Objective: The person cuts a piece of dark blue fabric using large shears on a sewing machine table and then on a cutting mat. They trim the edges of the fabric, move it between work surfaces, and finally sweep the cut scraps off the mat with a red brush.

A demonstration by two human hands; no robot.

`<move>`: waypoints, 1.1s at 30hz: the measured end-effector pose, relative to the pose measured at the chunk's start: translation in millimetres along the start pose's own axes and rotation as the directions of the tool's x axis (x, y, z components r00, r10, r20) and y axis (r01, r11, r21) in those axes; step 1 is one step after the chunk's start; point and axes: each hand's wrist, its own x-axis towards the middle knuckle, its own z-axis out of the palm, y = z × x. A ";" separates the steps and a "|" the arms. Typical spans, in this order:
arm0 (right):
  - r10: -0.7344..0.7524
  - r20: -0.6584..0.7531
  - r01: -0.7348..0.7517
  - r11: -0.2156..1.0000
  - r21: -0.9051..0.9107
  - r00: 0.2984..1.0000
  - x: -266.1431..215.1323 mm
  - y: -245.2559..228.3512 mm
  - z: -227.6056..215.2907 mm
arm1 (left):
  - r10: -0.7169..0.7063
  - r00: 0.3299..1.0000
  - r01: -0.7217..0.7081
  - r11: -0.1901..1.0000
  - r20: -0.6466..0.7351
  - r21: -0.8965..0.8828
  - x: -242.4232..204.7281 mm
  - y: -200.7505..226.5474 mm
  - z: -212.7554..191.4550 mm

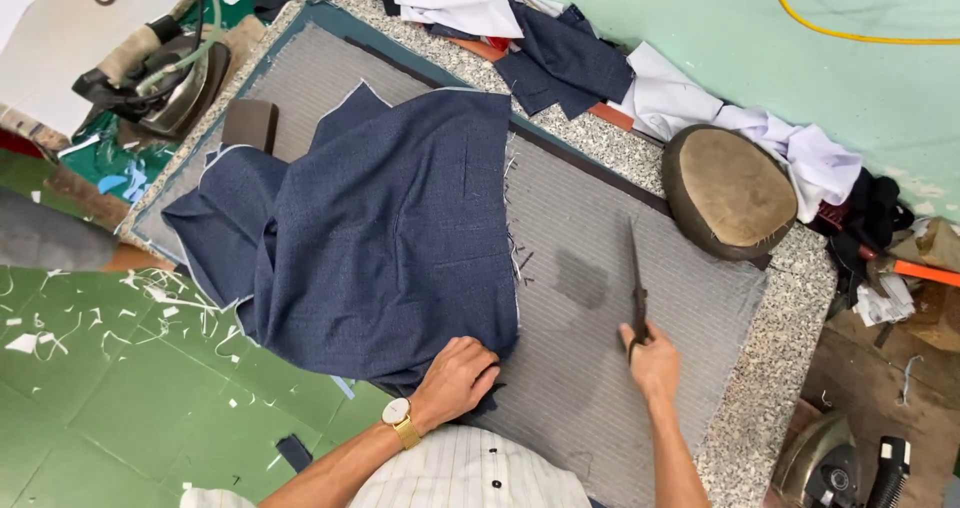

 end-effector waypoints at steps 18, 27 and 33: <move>-0.295 0.024 0.294 0.934 -0.201 0.955 33.2 81.7 -28.4 | 0.016 0.898 -0.180 0.926 0.441 0.333 -47.6 10.4 -17.0; -0.426 -0.049 0.378 0.845 -0.377 0.903 34.2 108.4 -17.3 | 0.123 0.921 -0.282 0.864 0.368 0.416 -46.2 -46.6 13.3; -0.500 0.002 0.456 0.792 0.406 0.866 -43.8 59.3 13.1 | 0.002 0.997 -0.018 0.981 -0.082 -0.195 59.6 1.6 -110.6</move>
